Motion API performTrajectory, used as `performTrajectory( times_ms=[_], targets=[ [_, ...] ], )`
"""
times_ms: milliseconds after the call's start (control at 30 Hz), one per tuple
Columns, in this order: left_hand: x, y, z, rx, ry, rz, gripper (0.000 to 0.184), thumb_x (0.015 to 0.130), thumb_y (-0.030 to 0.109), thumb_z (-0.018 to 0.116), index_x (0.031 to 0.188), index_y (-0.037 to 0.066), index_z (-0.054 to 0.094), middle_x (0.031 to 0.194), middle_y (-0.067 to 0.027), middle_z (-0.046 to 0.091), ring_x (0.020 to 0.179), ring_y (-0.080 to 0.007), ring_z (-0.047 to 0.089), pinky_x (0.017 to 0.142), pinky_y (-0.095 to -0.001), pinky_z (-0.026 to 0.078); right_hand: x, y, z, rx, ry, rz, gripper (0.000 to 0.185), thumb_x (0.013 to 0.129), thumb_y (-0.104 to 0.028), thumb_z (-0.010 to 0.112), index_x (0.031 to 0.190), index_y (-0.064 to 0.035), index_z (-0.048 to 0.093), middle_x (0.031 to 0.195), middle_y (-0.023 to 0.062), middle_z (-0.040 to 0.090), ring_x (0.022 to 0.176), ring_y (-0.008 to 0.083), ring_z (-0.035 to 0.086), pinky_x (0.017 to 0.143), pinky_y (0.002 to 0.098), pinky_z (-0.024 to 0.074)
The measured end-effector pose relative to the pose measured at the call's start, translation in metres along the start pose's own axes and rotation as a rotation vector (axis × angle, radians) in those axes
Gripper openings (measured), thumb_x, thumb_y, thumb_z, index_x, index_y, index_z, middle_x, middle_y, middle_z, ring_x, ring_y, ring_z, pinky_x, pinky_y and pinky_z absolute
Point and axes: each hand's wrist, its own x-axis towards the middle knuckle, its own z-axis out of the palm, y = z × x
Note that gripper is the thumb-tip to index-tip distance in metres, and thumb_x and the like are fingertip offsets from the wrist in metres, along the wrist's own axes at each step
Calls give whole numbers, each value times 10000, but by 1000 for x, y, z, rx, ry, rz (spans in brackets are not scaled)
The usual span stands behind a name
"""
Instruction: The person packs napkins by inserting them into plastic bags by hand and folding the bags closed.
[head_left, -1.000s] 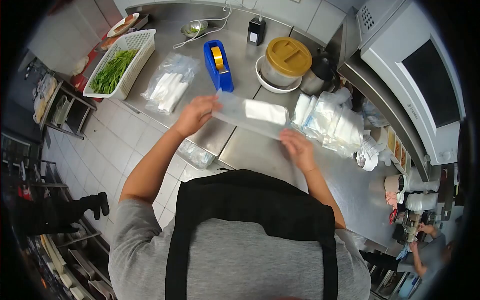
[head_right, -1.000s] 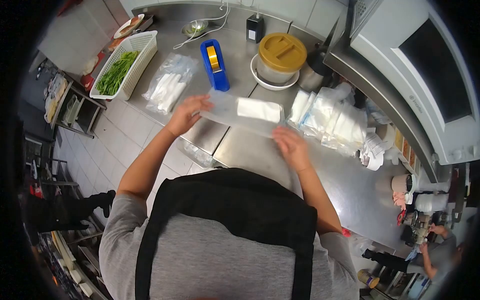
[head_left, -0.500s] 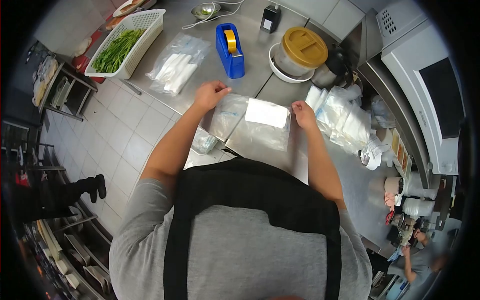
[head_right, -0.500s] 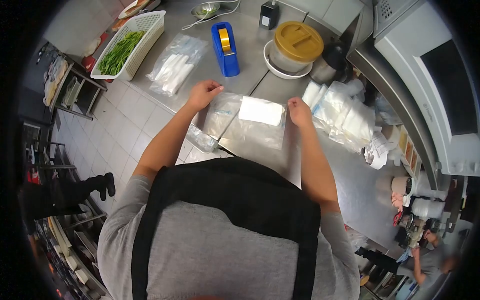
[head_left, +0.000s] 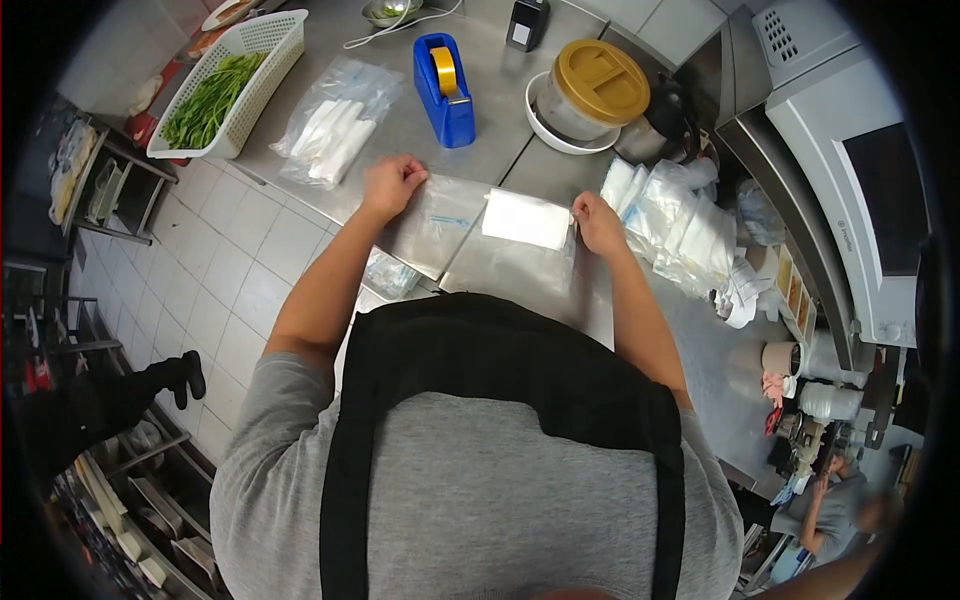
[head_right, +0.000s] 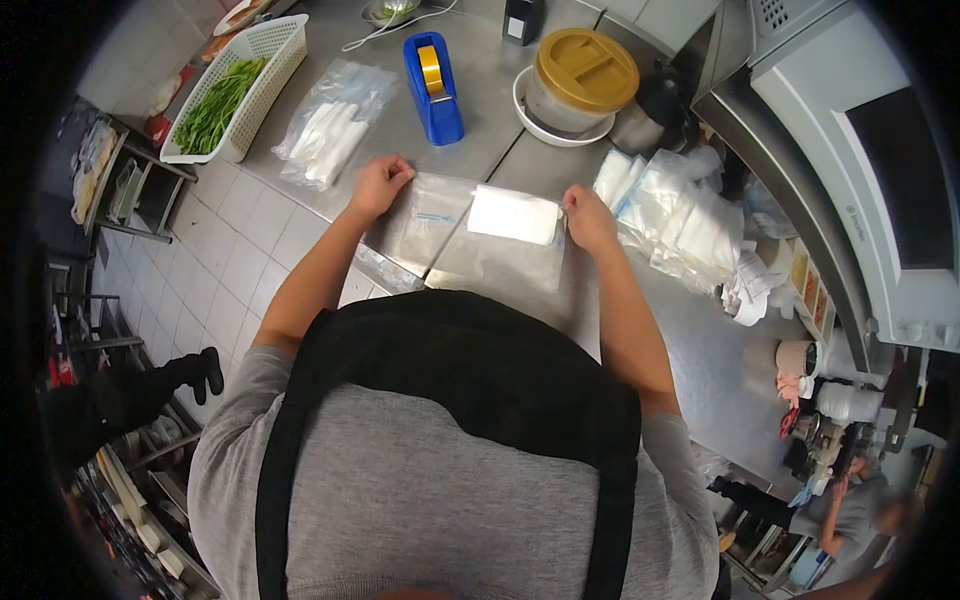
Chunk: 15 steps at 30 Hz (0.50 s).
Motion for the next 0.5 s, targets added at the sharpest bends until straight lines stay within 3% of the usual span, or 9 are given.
performTrajectory(
  times_ms=[67,167,200,233,300,367,500],
  targets=[
    [-1,0,-16,110,-32,-59,190,802,215,680,932,78,660,849,-96,662,803,-237,614,763,-357,473,-3,1,2,32,25,54,144,858,-148,560,988,-89,581,941,143,607,909,333,585,789,402,466],
    [-22,-8,-31,-17,64,274,373,750,272,716,1060,89,619,1060,-132,592,1015,-314,539,871,-402,438,-15,-3,3,152,144,54,202,852,-140,569,1043,-74,580,941,155,588,892,330,582,786,400,465],
    [-39,5,-45,10,-13,434,547,723,290,736,1198,86,556,1196,-170,500,1076,-351,505,916,-418,424,-31,-12,-6,181,198,38,226,848,-138,576,1064,-70,580,962,157,584,898,327,582,787,400,465],
    [-55,12,-53,-27,-87,556,577,702,302,752,1216,118,565,1200,-164,501,1104,-354,494,937,-427,411,-47,-21,-13,210,251,23,250,844,-136,584,1084,-66,580,984,159,580,904,325,582,789,401,465],
    [-89,21,-56,66,-220,688,484,710,265,748,1154,146,598,1225,-121,518,1118,-327,500,926,-423,412,-82,-31,-17,338,206,-56,348,813,-154,632,1144,-68,569,1050,160,570,928,323,573,806,404,464],
    [-110,18,-47,103,-221,684,352,756,216,713,1088,146,619,1200,-75,543,1128,-308,503,916,-413,414,-112,-38,-10,187,217,-293,513,741,-248,739,1192,-84,557,1197,147,542,1105,337,523,924,434,421],
    [-116,16,-37,41,-151,682,203,805,160,662,1000,130,616,1127,-39,579,1136,-281,507,912,-406,412,-135,-63,9,-10,188,-371,759,620,-374,824,1267,-114,524,1348,115,454,1300,338,373,1054,500,279]
  ],
)
